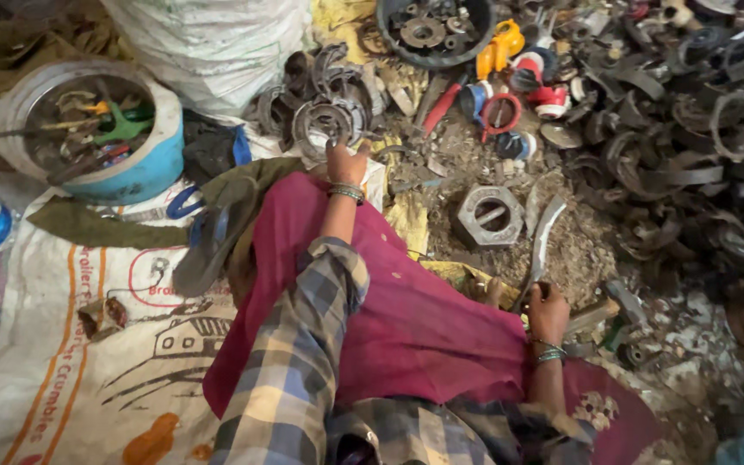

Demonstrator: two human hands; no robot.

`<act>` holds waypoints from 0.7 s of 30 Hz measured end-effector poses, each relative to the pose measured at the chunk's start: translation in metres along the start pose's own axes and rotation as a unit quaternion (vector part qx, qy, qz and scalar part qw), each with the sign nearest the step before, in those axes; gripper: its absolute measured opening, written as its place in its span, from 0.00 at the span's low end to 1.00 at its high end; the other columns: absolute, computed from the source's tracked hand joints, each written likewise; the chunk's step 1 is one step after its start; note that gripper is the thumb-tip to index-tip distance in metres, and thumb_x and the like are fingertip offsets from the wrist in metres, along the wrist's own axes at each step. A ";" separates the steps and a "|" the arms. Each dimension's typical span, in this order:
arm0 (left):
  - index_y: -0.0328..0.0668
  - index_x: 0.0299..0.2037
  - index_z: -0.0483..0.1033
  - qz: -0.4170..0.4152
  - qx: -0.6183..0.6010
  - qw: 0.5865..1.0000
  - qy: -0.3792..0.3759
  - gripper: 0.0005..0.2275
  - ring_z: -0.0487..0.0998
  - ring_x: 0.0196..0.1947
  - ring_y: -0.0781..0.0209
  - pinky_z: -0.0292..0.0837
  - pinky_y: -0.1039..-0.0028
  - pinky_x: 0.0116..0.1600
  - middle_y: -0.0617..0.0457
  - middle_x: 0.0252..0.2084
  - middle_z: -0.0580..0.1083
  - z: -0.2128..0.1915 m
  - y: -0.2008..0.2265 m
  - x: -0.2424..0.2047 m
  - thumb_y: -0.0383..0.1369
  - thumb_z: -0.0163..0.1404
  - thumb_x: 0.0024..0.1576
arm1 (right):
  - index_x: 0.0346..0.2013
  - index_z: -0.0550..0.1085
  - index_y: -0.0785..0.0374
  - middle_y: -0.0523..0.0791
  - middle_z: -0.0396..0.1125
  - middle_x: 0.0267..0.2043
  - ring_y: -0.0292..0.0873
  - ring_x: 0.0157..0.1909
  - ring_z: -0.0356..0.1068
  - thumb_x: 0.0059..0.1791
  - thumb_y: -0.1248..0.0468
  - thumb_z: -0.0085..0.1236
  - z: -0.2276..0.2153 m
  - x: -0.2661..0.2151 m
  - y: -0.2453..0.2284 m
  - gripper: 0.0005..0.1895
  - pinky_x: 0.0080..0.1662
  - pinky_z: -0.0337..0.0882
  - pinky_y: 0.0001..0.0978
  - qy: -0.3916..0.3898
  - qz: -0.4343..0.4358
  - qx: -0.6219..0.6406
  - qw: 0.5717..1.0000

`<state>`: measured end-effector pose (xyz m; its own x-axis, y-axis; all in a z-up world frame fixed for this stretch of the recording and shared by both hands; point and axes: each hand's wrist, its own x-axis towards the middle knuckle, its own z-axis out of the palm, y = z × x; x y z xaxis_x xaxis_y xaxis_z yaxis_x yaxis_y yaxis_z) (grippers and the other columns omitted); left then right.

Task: The person sits on the floor and uses a hammer and chisel to shape a small metal piece placed on a metal anvil. They repeatedly strike the metal piece, adjusting its position as needed, surrounded by scrap metal and tools.

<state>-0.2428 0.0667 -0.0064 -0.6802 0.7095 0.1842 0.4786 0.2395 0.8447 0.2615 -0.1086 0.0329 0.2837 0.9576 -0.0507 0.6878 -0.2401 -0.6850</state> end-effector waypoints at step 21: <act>0.45 0.58 0.80 0.096 0.216 0.930 -0.281 0.20 0.80 0.51 0.36 0.73 0.53 0.56 0.34 0.49 0.79 -0.048 0.043 -0.034 0.45 0.56 0.60 | 0.42 0.77 0.63 0.56 0.74 0.37 0.60 0.41 0.75 0.50 0.53 0.55 0.022 -0.002 0.022 0.16 0.44 0.73 0.53 -0.044 0.016 -0.050 0.998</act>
<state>-0.2258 0.0209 0.0484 -0.2196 0.9721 -0.0826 0.8225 0.2300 0.5201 0.2620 -0.1120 0.0018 0.2508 0.9582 -0.1379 0.7438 -0.2819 -0.6060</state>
